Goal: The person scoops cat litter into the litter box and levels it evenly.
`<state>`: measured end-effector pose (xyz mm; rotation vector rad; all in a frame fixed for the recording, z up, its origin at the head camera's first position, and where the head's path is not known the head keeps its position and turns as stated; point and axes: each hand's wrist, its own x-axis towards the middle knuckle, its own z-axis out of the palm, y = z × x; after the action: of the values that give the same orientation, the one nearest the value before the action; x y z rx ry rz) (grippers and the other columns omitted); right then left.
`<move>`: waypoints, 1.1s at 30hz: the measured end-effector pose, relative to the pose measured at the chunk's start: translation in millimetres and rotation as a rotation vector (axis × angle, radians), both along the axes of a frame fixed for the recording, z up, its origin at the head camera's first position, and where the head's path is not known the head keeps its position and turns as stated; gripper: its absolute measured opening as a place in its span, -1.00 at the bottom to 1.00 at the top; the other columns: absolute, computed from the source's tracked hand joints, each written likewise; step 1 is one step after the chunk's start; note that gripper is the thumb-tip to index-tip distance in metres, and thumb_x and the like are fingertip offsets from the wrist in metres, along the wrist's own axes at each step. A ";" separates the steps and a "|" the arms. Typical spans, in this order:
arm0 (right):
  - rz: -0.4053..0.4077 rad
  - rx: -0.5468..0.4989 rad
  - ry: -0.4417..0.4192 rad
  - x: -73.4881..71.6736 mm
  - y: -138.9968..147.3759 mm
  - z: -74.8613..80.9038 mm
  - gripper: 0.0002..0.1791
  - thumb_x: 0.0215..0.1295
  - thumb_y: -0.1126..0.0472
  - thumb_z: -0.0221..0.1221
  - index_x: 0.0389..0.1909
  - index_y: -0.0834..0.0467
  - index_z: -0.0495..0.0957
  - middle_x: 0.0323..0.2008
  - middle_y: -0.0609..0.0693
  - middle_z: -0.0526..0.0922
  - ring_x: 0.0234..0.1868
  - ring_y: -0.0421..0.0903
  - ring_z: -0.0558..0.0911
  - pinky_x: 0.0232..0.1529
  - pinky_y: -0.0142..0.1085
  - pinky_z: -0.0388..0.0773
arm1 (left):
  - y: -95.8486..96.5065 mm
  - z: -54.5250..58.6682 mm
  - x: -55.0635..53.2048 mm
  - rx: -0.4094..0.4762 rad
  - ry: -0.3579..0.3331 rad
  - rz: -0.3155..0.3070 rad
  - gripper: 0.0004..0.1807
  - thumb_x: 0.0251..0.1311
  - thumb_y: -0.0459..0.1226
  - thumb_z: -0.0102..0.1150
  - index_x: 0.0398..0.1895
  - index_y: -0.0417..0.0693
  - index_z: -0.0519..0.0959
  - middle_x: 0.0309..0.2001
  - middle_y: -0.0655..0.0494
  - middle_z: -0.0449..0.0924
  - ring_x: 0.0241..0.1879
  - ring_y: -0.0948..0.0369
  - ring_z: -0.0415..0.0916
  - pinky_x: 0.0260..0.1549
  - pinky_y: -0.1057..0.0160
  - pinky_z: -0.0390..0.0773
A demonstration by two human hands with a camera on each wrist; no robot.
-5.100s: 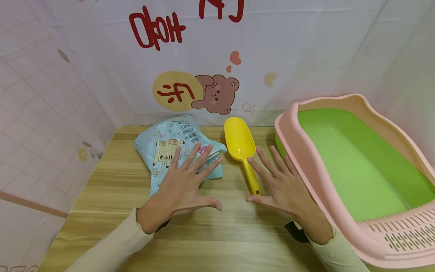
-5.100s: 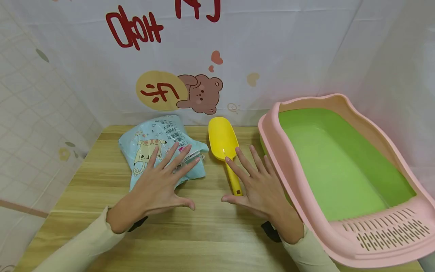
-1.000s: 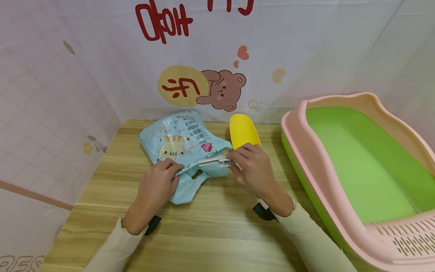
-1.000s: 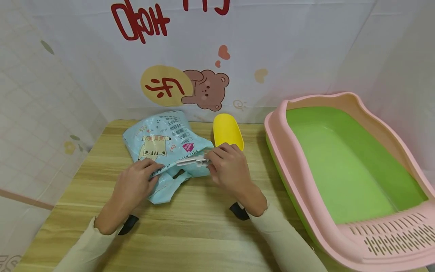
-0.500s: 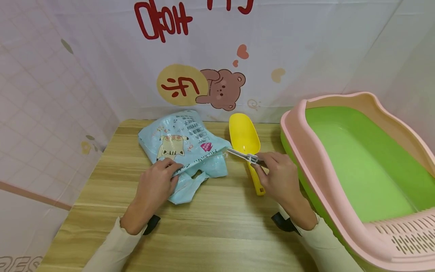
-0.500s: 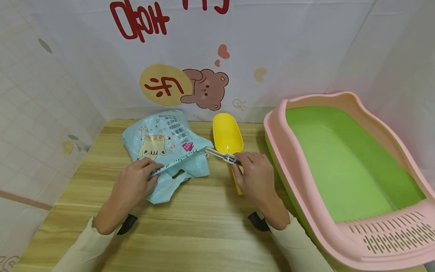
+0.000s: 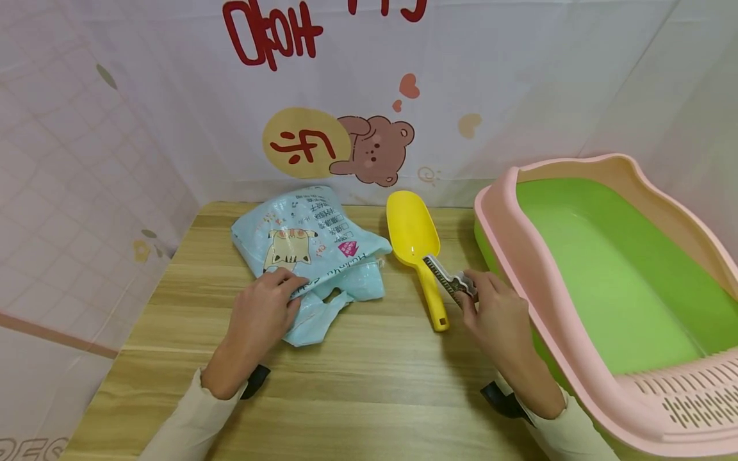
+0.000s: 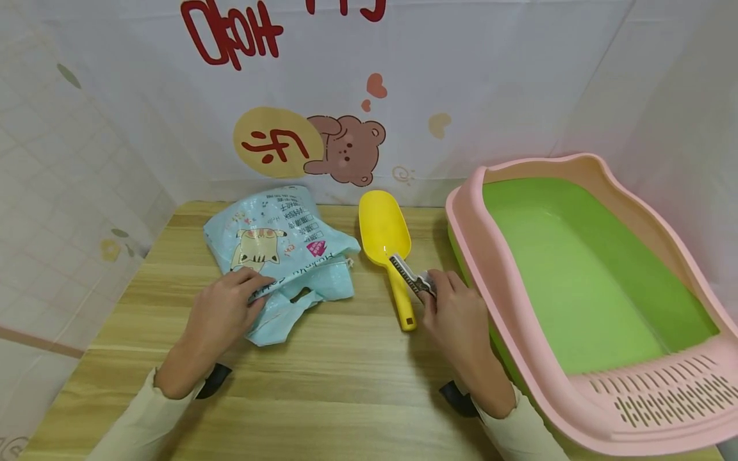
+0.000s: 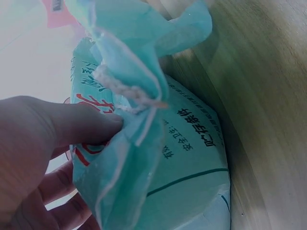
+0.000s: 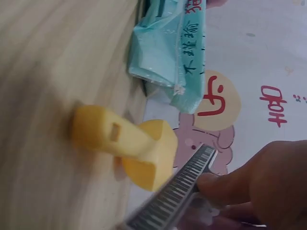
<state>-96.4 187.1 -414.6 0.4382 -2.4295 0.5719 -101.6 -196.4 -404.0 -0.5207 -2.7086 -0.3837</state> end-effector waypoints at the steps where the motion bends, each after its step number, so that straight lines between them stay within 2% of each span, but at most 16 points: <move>1: -0.007 0.004 -0.018 1.6 1.5 -0.9 -0.59 0.16 0.42 0.56 0.02 0.45 0.70 -0.23 0.31 0.76 -0.44 0.24 0.73 -0.55 0.12 0.63 | 0.3 0.1 -0.1 0.000 0.000 0.000 -0.66 0.10 -0.47 0.64 -0.02 -0.18 0.85 -0.11 -0.07 0.76 -0.15 -0.07 0.74 -0.35 -0.11 0.77; 8: -0.051 0.016 -0.160 9.8 8.3 -7.4 -0.62 0.21 0.43 0.50 0.02 0.48 0.67 -0.19 0.38 0.74 -0.40 0.37 0.73 -0.45 0.28 0.64 | 0.4 0.6 -0.2 0.005 -0.010 0.001 -0.67 0.11 -0.47 0.64 -0.02 -0.18 0.85 -0.11 -0.07 0.76 -0.15 -0.07 0.74 -0.33 -0.10 0.77; 17: -0.091 0.076 -0.324 10.2 10.2 -11.7 -0.66 0.33 0.41 0.43 0.04 0.50 0.66 -0.11 0.42 0.72 -0.30 0.39 0.76 -0.38 0.30 0.67 | 0.9 1.2 0.5 0.000 -0.034 0.014 -0.67 0.13 -0.45 0.64 -0.01 -0.17 0.85 -0.10 -0.06 0.76 -0.14 -0.07 0.74 -0.35 -0.11 0.76; 33: -0.096 0.114 -0.382 5.3 13.9 -20.1 -0.68 0.34 0.38 0.43 0.00 0.50 0.66 -0.15 0.40 0.70 -0.30 0.41 0.74 -0.40 0.30 0.67 | 0.4 0.3 -0.9 0.008 -0.027 0.012 -0.67 0.13 -0.46 0.62 -0.01 -0.16 0.86 -0.11 -0.06 0.76 -0.15 -0.07 0.74 -0.35 -0.09 0.76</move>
<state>-91.0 201.1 -434.6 0.2756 -2.8410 0.5139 -102.5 -195.9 -403.8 -0.4999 -2.7342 -0.4007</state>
